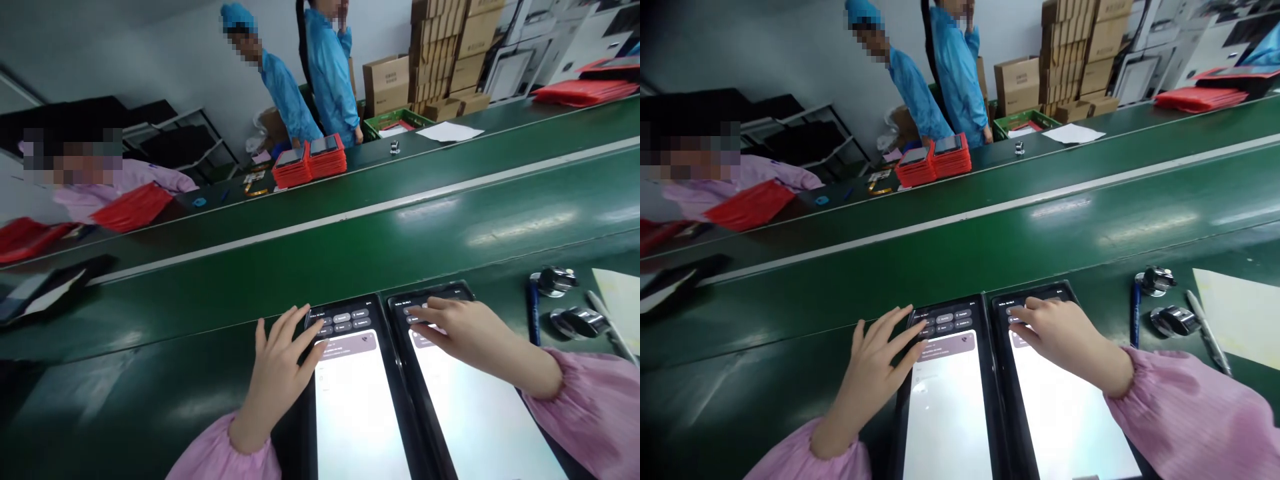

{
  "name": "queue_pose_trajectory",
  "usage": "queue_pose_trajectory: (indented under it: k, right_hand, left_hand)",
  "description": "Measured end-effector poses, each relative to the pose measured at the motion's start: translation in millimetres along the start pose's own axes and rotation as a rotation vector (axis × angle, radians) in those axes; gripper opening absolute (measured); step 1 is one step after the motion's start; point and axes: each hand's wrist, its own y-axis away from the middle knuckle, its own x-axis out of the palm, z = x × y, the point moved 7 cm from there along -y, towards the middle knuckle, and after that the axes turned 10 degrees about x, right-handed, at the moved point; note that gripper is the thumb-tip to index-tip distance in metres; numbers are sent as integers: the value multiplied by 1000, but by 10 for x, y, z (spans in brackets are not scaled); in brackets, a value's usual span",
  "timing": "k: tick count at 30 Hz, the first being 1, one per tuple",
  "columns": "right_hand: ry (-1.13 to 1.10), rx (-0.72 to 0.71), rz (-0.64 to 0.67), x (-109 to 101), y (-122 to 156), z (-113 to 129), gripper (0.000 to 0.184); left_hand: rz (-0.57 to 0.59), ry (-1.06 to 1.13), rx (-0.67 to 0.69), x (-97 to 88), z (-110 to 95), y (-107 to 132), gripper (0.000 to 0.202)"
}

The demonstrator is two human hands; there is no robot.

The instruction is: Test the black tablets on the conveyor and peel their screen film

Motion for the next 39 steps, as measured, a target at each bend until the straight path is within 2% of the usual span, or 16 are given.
queue_pose_trajectory:
  k: [4, 8, 14, 16, 18, 21, 23, 24, 27, 31, 34, 39]
  right_hand:
    - [3, -25, 22, 60, 24, -28, 30]
    - [-59, -64, -39, 58, 22, -59, 34]
    - [-125, -15, -21, 112, -42, -66, 31]
    - [-165, -9, -15, 54, -34, -94, 33]
    - [-251, 17, -77, -103, 29, -196, 37]
    - [-470, 227, -275, -382, 236, -575, 42]
    - [-624, 426, -363, -419, 391, -880, 42]
    - [-715, 514, -363, -368, 436, -1010, 43]
    - [-1000, 677, -255, -54, 402, -1234, 57]
    - [-1159, 701, -111, 290, 234, -1241, 66]
    - [-1248, 702, -67, 397, 255, -1202, 63]
    - [-1381, 693, -54, 433, 374, -1172, 51]
  left_hand:
    - [15, -11, 10, 10, -34, 26, 35]
    - [27, 4, 2, -8, -55, 22, 36]
    - [65, 12, -16, 17, -56, -21, 36]
    - [70, 17, -19, 17, -32, 4, 37]
    - [49, 37, -63, -12, 37, 106, 38]
    - [-74, 95, -200, -122, 199, 392, 37]
    - [-153, 133, -255, -179, 263, 556, 36]
    - [-164, 145, -254, -185, 260, 586, 35]
    - [-128, 163, -163, -144, 127, 428, 35]
    - [-53, 186, -36, -58, -139, -57, 39]
    - [42, 208, 30, 17, -314, -298, 43]
    - [167, 232, 146, 96, -516, -365, 48]
